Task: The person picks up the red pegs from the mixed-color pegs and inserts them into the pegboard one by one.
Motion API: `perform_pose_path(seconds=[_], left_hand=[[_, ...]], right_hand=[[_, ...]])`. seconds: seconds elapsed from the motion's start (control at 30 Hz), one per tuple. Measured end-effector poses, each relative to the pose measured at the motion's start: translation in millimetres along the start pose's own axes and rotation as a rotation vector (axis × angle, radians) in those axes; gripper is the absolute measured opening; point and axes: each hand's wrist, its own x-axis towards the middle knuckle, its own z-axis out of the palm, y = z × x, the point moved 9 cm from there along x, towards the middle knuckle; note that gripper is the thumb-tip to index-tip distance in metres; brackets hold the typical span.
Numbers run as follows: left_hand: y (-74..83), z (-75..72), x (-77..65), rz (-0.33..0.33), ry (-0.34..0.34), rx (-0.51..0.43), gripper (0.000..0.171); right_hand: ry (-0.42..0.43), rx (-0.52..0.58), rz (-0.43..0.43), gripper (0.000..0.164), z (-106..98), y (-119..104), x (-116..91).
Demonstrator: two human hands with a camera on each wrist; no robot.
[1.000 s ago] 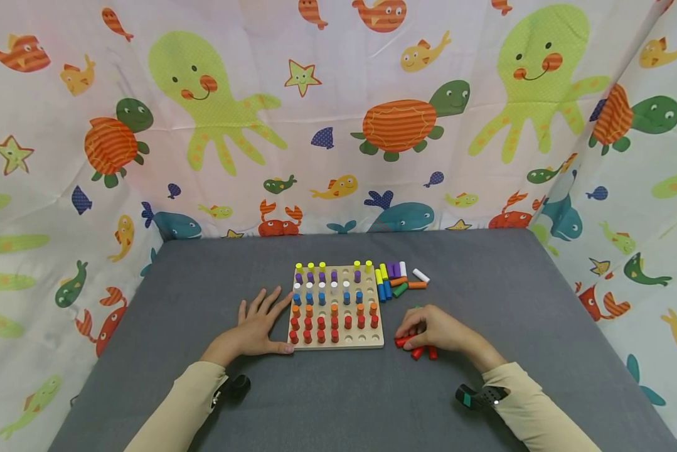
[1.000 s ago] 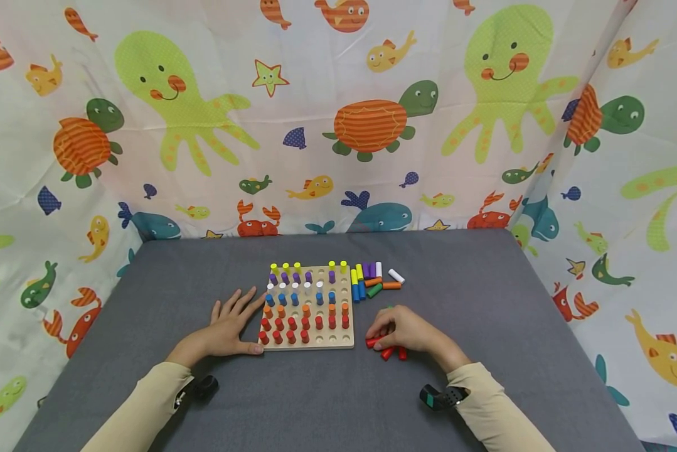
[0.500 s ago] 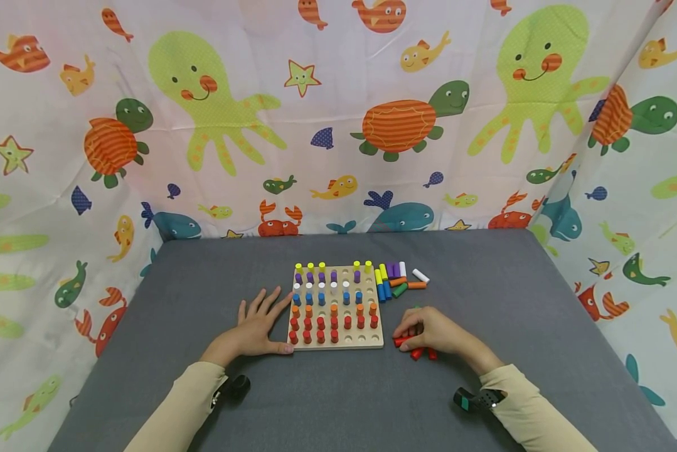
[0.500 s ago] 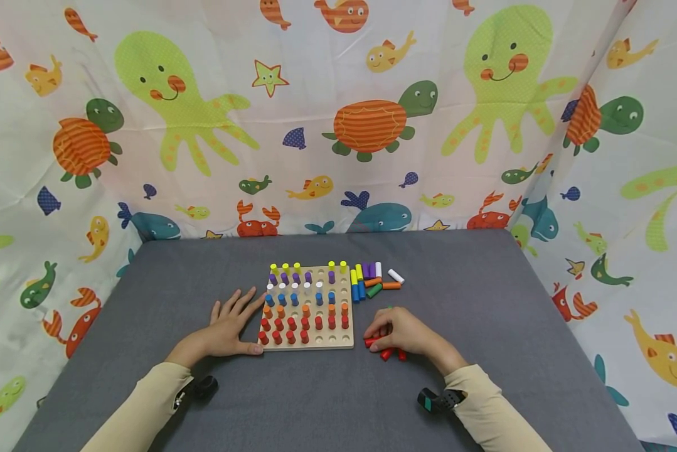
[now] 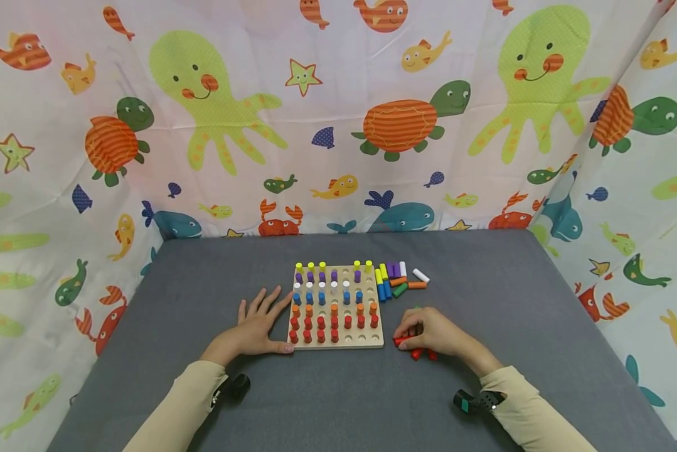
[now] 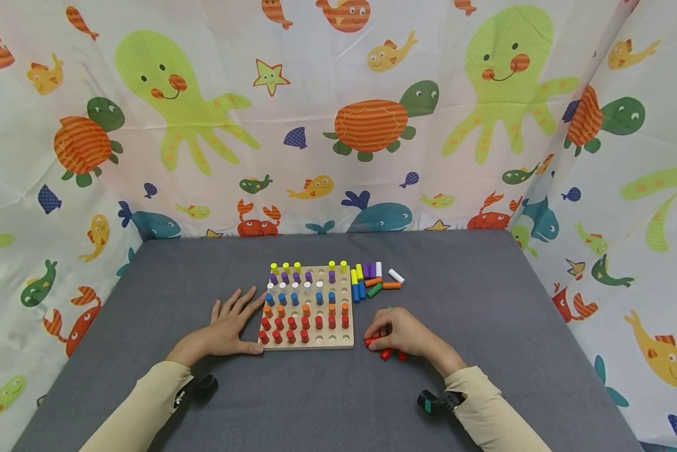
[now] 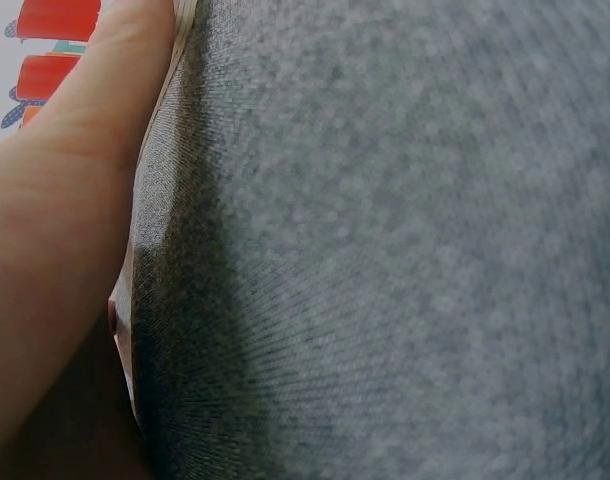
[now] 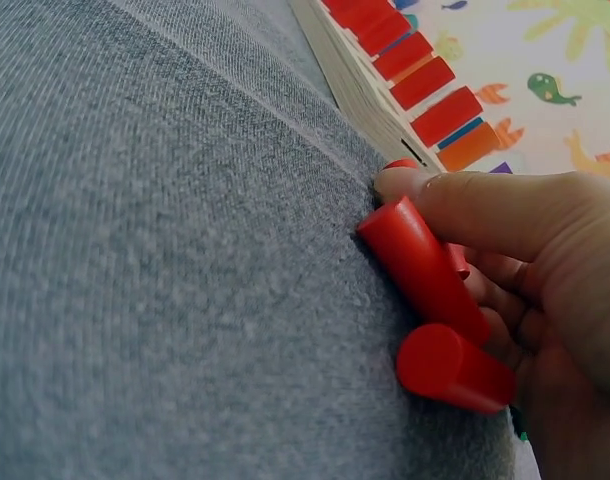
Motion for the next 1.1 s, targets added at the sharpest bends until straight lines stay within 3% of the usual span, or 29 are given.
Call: perform_pose_path(seconds=[0.2, 0.67, 1.1], left_hand=[[-4.0, 4.9, 2.3, 0.001, 0.002, -0.019, 0.121], [4.5, -3.4, -0.7, -0.022, -0.016, 0.041, 0.116], [1.9, -1.1, -0.1, -0.026, -0.013, 0.039, 0.116]], right_hand=[[0.014, -0.024, -0.044, 0.010, 0.5, -6.5, 1.3], [0.058, -0.008, -0.070, 0.011, -1.7, -23.0, 4.4], [0.184, 0.012, -0.158, 0.014, -4.0, -43.8, 5.0]])
